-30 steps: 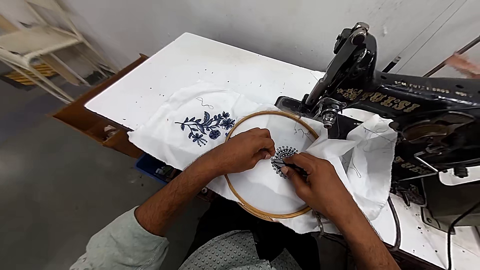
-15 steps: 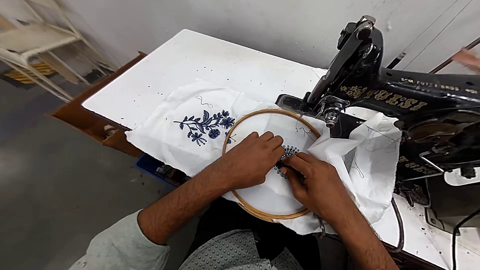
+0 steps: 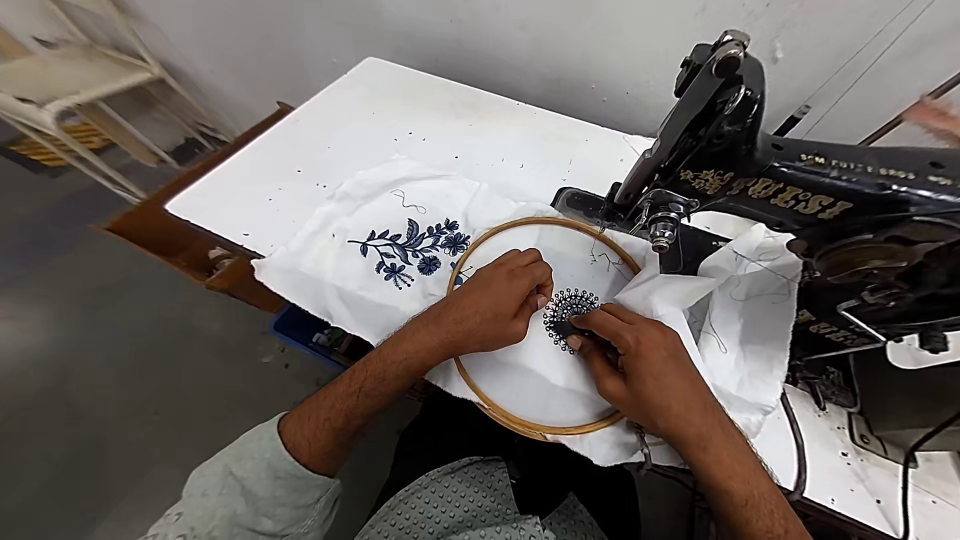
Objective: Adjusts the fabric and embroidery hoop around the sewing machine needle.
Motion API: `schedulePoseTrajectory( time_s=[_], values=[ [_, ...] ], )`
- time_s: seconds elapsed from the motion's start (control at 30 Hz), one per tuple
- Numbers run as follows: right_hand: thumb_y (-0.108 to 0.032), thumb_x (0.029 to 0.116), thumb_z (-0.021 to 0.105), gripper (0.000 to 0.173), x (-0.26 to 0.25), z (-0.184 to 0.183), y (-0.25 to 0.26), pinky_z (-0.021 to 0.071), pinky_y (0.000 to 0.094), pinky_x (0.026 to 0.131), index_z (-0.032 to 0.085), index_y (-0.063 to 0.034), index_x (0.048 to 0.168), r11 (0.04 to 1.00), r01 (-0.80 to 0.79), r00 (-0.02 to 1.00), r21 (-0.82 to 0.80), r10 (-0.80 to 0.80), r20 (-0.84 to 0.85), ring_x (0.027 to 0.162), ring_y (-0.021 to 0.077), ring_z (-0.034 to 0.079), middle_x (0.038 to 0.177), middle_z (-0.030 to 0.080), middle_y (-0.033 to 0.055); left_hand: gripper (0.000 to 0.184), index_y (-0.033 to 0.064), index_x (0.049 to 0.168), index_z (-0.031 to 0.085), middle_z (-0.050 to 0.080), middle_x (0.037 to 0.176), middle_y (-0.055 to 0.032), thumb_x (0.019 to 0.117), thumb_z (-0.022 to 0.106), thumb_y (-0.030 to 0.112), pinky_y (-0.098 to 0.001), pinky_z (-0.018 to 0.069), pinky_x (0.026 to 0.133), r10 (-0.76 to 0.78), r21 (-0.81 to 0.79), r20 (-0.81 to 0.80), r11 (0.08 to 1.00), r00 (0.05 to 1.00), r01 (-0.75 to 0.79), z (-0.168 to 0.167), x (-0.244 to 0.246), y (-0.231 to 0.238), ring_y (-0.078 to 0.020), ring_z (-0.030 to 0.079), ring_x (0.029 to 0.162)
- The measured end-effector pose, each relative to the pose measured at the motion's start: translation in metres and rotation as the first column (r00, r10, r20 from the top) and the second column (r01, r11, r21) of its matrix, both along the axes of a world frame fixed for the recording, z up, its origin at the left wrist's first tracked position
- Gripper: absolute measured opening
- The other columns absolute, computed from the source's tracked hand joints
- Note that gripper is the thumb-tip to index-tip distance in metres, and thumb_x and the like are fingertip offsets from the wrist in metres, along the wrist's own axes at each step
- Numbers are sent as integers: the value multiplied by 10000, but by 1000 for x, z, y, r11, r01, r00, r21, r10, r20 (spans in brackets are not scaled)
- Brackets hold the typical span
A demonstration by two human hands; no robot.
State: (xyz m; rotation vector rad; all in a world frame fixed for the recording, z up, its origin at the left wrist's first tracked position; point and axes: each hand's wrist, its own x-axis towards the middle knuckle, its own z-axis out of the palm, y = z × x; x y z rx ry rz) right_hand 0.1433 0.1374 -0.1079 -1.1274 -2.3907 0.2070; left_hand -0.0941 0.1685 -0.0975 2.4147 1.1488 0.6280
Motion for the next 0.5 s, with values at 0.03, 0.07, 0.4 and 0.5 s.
schedulePoseTrajectory(
  time_s=[0.03, 0.07, 0.4, 0.5],
  values=[
    [-278, 949, 572, 230, 0, -1, 1, 517, 304, 572, 761, -156, 995, 1000, -7, 1000, 5, 7, -2, 695, 101, 621, 832, 643, -30, 117, 82, 955, 660, 604, 979, -41, 1005, 561, 117, -332, 501, 847, -1, -1, 2, 1000, 1000, 1, 0, 0, 0, -179, 587, 960],
    [-277, 953, 574, 229, -1, -1, 1, 520, 302, 578, 762, -154, 999, 1000, -17, 1000, 10, 17, -5, 702, 103, 623, 834, 643, -28, 115, 81, 956, 661, 605, 982, -42, 1006, 563, 116, -333, 501, 850, -2, -4, 4, 1000, 1000, 2, 0, 0, 0, -181, 588, 963],
    [-240, 962, 565, 215, -4, -6, 5, 540, 315, 619, 757, -147, 982, 998, -47, 999, 45, 48, -17, 758, 124, 651, 853, 658, -14, 112, 90, 960, 672, 610, 991, -34, 1002, 575, 127, -328, 495, 851, -21, -1, 9, 1000, 1000, 21, -3, 0, 2, -176, 582, 966],
    [-243, 970, 568, 215, -4, -4, 3, 548, 318, 625, 757, -143, 993, 1000, -16, 999, 26, 16, -33, 757, 124, 658, 872, 673, -11, 119, 94, 978, 697, 624, 1024, -33, 1012, 588, 128, -322, 494, 885, -64, -19, 12, 998, 998, 65, 1, -4, 3, -164, 585, 999]
  ],
)
